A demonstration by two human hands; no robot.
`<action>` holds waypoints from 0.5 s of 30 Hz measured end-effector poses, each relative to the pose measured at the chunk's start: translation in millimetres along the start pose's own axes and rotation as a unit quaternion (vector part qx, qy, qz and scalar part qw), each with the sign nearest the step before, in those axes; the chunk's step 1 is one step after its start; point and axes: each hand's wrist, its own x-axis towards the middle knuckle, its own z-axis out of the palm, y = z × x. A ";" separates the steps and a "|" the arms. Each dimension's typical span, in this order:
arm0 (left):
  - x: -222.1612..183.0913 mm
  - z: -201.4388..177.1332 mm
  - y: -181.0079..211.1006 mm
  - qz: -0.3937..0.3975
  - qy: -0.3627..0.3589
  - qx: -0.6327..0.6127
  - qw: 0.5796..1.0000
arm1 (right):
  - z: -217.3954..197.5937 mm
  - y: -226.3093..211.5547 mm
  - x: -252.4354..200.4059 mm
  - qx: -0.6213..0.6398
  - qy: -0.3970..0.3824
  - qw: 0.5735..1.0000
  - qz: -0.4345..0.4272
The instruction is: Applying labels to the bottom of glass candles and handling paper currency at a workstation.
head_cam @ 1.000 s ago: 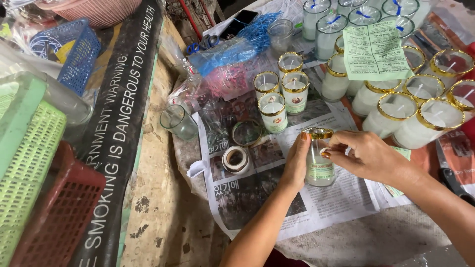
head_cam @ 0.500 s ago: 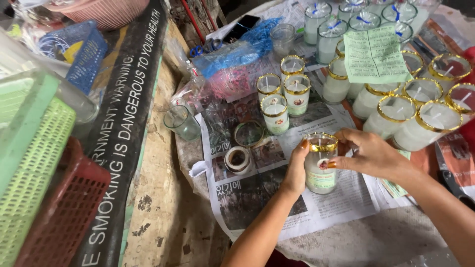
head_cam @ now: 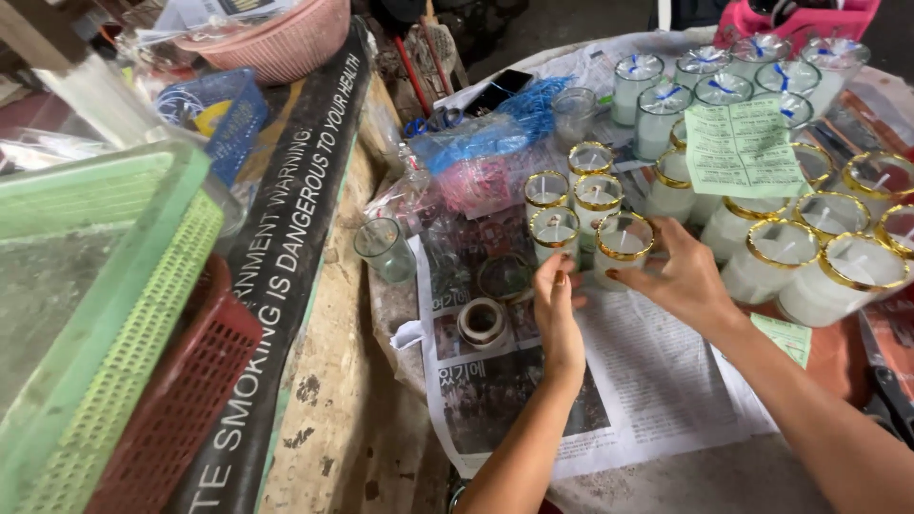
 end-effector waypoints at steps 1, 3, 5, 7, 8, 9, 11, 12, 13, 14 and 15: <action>1.6 -0.7 -3.0 -0.003 0.005 0.006 1.000 | 6.1 5.3 4.0 -0.001 0.006 1.000 -0.017; 1.2 -2.6 -5.6 -0.005 0.012 0.012 1.000 | 14.1 12.2 5.5 0.000 0.010 0.999 -0.036; -3.0 -2.9 -5.5 -0.009 -0.002 0.043 0.999 | 15.5 16.0 0.7 -0.003 0.039 0.998 -0.048; -3.8 -3.0 -7.1 -0.007 0.000 0.050 0.999 | 8.6 3.0 -8.4 -0.003 0.045 0.996 -0.079; -3.7 -2.7 -8.0 -0.004 -0.001 0.057 0.998 | 5.0 -3.3 -12.3 -0.003 0.052 0.992 -0.112; -2.8 -3.3 -10.2 -0.004 0.000 0.058 0.998 | -1.7 -9.3 -17.8 -0.002 0.051 0.992 -0.111; -0.9 -4.2 -14.9 -0.018 -0.009 0.037 0.999 | -15.8 -21.1 -28.3 -0.047 0.066 0.985 -0.150; 0.0 -2.0 -18.3 -0.017 -0.004 0.038 0.999 | -17.9 -16.7 -32.2 -0.044 0.061 0.986 -0.151; 0.4 -1.1 -21.0 -0.016 -0.011 0.013 1.000 | -19.3 -13.1 -37.0 -0.059 0.104 0.968 -0.221; 1.5 -3.5 -22.1 -0.011 -0.010 -0.012 1.000 | -17.3 -11.1 -39.5 -0.069 0.140 0.943 -0.293; -2.3 2.1 -27.9 -0.007 0.003 -0.011 1.000 | -22.0 5.8 -44.8 -0.061 0.129 0.944 -0.298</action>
